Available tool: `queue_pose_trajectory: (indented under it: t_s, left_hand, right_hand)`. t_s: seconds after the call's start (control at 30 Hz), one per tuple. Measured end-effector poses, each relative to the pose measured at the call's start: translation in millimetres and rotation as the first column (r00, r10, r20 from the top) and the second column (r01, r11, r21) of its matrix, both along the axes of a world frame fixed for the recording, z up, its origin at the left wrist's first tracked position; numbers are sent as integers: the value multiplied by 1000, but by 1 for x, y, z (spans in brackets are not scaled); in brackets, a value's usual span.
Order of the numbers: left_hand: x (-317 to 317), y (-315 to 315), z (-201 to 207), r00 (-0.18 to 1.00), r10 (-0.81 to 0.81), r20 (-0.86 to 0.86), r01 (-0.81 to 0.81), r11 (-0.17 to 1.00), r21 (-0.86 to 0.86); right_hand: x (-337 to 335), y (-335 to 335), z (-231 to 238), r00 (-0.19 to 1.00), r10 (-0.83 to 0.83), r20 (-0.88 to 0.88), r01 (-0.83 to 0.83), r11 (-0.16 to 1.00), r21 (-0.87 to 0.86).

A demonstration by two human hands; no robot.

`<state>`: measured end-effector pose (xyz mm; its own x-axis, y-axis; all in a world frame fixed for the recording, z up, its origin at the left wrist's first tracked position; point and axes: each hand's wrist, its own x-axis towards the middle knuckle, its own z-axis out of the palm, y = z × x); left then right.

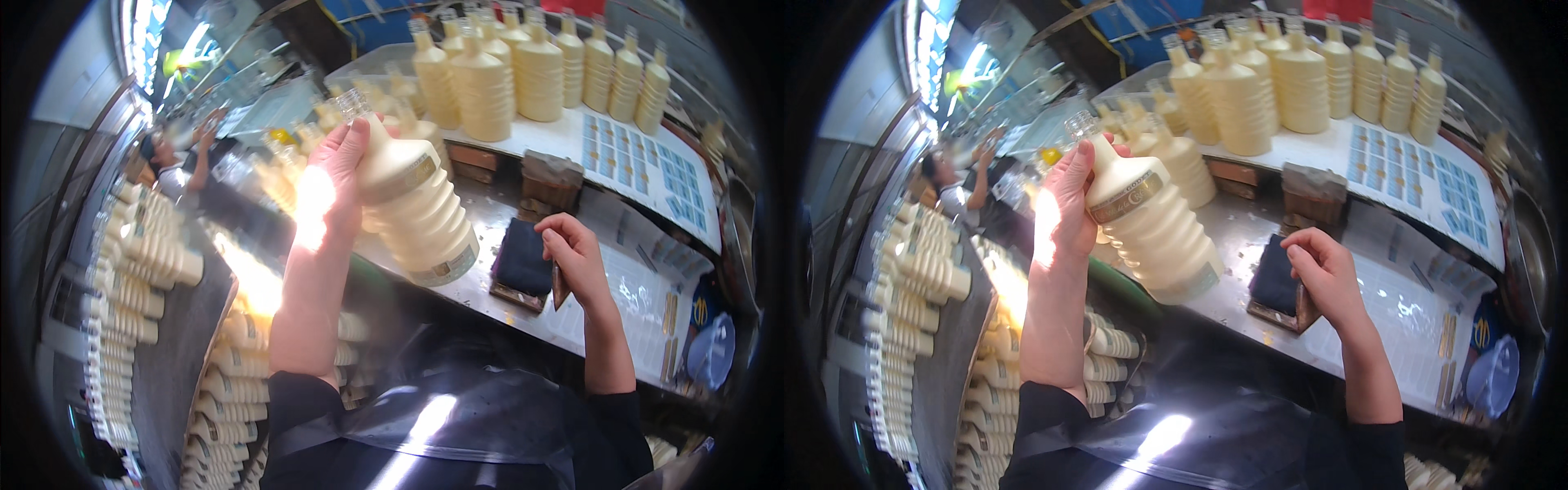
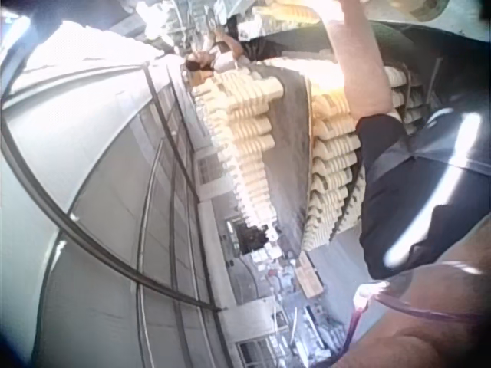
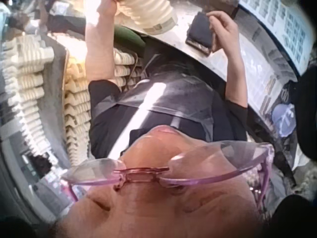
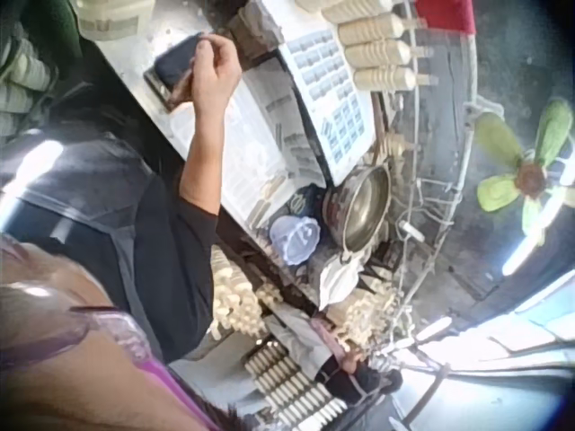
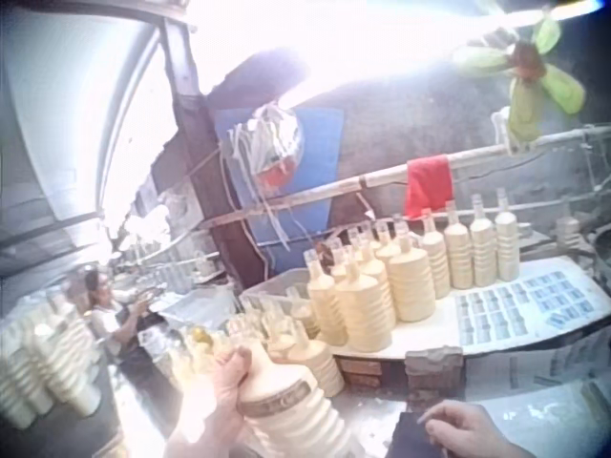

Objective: The person repeatedly picks up cream-colored plastic bottles, applies rectangular labels to their sides, and places them on a nearby surface. The person handles the bottles and labels by hand, working at a metal counter with many similar bottles visible.

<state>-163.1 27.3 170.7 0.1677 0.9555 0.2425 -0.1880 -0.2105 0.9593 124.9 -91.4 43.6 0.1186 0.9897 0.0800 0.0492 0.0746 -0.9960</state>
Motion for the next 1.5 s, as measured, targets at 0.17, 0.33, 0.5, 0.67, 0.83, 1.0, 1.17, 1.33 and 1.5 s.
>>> queue_pose_trajectory:
  t_s: [0.17, 0.33, 0.5, 0.67, 0.83, 1.0, 1.17, 1.33, 1.5]
  left_hand:
    - [-51, -2, 21, 984, 23, 174, -39, 995, 90]
    - [-102, -11, 36, 987, 123, 106, -132, 987, 89]
    - [-121, -40, 52, 968, 212, 134, -221, 974, 52]
    - [-132, -64, 62, 936, 298, 189, -312, 949, 47]
    - [-142, -72, 69, 915, 374, 149, -389, 917, 86]
    - [-153, -74, 76, 884, 467, 7, -461, 869, 179]
    - [-158, -66, 73, 848, 529, -6, -517, 831, 206]
    - [-159, -66, 68, 841, 541, 5, -529, 821, 213]
    - [-154, -68, 64, 854, 517, 60, -517, 831, 204]
  right_hand:
    - [-10, 14, 2, 995, 95, 14, -95, 995, 30]
    - [-17, 25, 1, 985, 169, -16, -169, 985, 29]
    - [-35, 34, 5, 965, 263, -20, -263, 965, 13]
    - [-56, 42, 10, 929, 370, -9, -370, 929, 17]
    - [-66, 49, 9, 915, 399, 55, -401, 915, 44]
    - [-73, 50, 6, 907, 417, 66, -419, 908, 18]
    - [-75, 48, 2, 911, 401, 102, -402, 916, -11]
    - [-76, 50, -7, 910, 398, 118, -398, 917, -28]
    - [-80, 49, -7, 903, 414, 116, -409, 910, -68]
